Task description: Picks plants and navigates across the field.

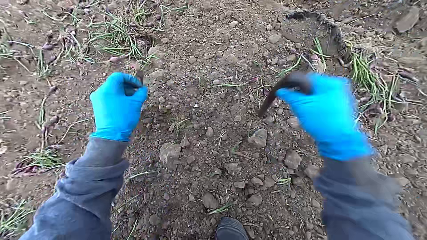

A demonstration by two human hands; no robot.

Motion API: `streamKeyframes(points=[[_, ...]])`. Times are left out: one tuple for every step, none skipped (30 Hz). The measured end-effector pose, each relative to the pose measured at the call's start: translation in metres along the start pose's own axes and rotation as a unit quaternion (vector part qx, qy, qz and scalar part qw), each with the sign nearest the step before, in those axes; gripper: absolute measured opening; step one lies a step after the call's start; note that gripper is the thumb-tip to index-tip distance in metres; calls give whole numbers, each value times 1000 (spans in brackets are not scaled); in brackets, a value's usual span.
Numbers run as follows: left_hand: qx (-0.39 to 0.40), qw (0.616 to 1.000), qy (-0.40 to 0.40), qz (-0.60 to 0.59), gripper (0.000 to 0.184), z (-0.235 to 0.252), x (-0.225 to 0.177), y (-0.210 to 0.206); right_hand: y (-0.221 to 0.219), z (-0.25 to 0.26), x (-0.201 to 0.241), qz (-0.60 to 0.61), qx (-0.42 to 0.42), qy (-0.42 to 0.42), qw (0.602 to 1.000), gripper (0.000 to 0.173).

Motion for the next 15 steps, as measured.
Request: streamKeyframes(points=[[12, 999, -29, -19, 28, 8, -21, 1, -49, 13, -28, 60, -7, 88, 994, 24], [40, 997, -57, -37, 27, 13, -44, -5, -86, 22, -55, 95, -26, 129, 987, 25], [75, 993, -82, -50, 26, 18, -67, -15, -103, 28, -71, 115, -38, 128, 984, 26], [113, 987, -102, -51, 25, 19, -86, -28, -109, 29, -79, 124, -40, 106, 986, 27], [157, 980, -114, -47, 25, 14, -100, -43, -111, 28, -82, 124, -30, 74, 989, 27], [200, 971, -119, -49, 28, 11, -111, -59, -109, 34, -82, 116, -12, 43, 992, 28], [237, 963, -119, -56, 32, 9, -117, -77, -106, 40, -81, 106, -1, 29, 994, 30], [267, 955, -112, -67, 32, 6, -119, -94, -104, 44, -81, 96, 7, 25, 995, 32], [287, 948, -104, -86, 29, 2, -118, -109, -103, 46, -82, 89, 16, 24, 996, 33], [301, 944, -93, -103, 24, -2, -116, -119, -104, 46, -83, 85, 18, 28, 996, 34], [313, 939, -78, -120, 20, -6, -114, -126, -106, 47, -83, 85, 18, 33, 996, 34], [325, 934, -60, -139, 17, -8, -115, -131, -107, 48, -83, 87, 13, 36, 995, 33], [338, 927, -42, -157, 17, -11, -118, -135, -107, 48, -85, 88, 8, 38, 995, 33], [354, 919, -24, -173, 17, -12, -121, -136, -108, 49, -85, 90, 4, 39, 995, 32], [370, 910, -12, -187, 18, -12, -124, -137, -109, 49, -85, 92, 1, 39, 995, 32]])
Point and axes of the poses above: each hand's wrist, its own z-axis towards the middle knuckle, its own y-axis out of the back of the hand, x = y × z, the point moved 2 cm from there along z, towards the middle knuckle, and after that the axes turned 3 degrees about -y, right-handed, at the moved point
